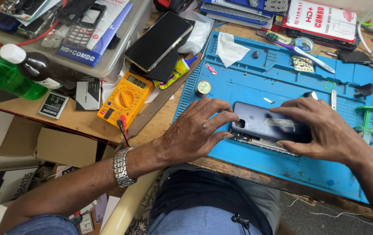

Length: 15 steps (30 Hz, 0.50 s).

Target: The person handles a mobile phone on a blue mat, uses a screwdriver to work on internal screws near the battery, and then aligns and presses a gray back cover onto the device frame.

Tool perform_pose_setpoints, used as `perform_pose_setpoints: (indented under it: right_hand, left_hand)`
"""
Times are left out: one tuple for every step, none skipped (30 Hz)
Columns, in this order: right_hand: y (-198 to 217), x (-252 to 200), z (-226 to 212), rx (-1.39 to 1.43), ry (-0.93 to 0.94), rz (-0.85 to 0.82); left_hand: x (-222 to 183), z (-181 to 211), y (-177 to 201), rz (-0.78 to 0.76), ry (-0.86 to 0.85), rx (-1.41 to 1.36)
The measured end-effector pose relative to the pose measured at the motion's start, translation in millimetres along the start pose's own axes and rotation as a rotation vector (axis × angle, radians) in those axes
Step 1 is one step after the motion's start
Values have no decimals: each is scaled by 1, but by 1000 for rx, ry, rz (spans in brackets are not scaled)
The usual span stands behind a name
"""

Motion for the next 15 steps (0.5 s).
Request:
perform_pose_setpoints:
  right_hand:
    - [-2, 1, 7, 59, -55, -5]
    - [-4, 1, 14, 118, -109, -11]
    - [-5, 2, 19, 176, -162, -15]
    - [-2, 4, 21, 188, -182, -14]
    - [2, 6, 21, 201, -201, -12]
    - [6, 8, 21, 213, -219, -10]
    - [8, 9, 18, 230, -230, -17]
    - [10, 10, 16, 247, -240, -25]
    - [12, 11, 14, 263, -249, -30]
    - [10, 10, 14, 302, -272, -64]
    - [7, 10, 15, 340, -293, -98]
    - [3, 10, 17, 377, -313, -131]
    - [0, 9, 17, 459, -303, -177]
    - [-3, 8, 18, 541, -292, -222]
    - [-6, 8, 18, 620, -281, -263]
  left_hand:
    - [-1, 0, 0, -5, 13, -6]
    - [-3, -1, -1, -10, 26, -12]
    - [-4, -1, 1, 6, 47, -36]
    - [-6, -1, 2, 22, 68, -59]
    - [-7, -2, 4, 39, 89, -82]
    - [-6, -3, 5, 41, 103, -88]
    - [-5, -5, 6, 42, 115, -94]
    - [-4, -6, 6, 44, 128, -99]
    - [-1, -4, 8, 60, 97, -92]
    - [3, -2, 9, 76, 66, -85]
    - [8, -1, 10, 94, 34, -76]
    - [12, -4, 6, 82, 54, -123]
    - [17, -8, 1, 68, 75, -172]
    - [20, -12, -6, 54, 96, -221]
    - [24, -15, -14, 31, 113, -253]
Point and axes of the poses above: each hand's wrist, its own x-axis towards the middle knuckle, its own y-axis out of the back of the hand, z = x × y, the point moved 10 cm from there along x, towards the middle knuckle, and after that the axes turned 8 degrees about z, right-handed, at the moved point
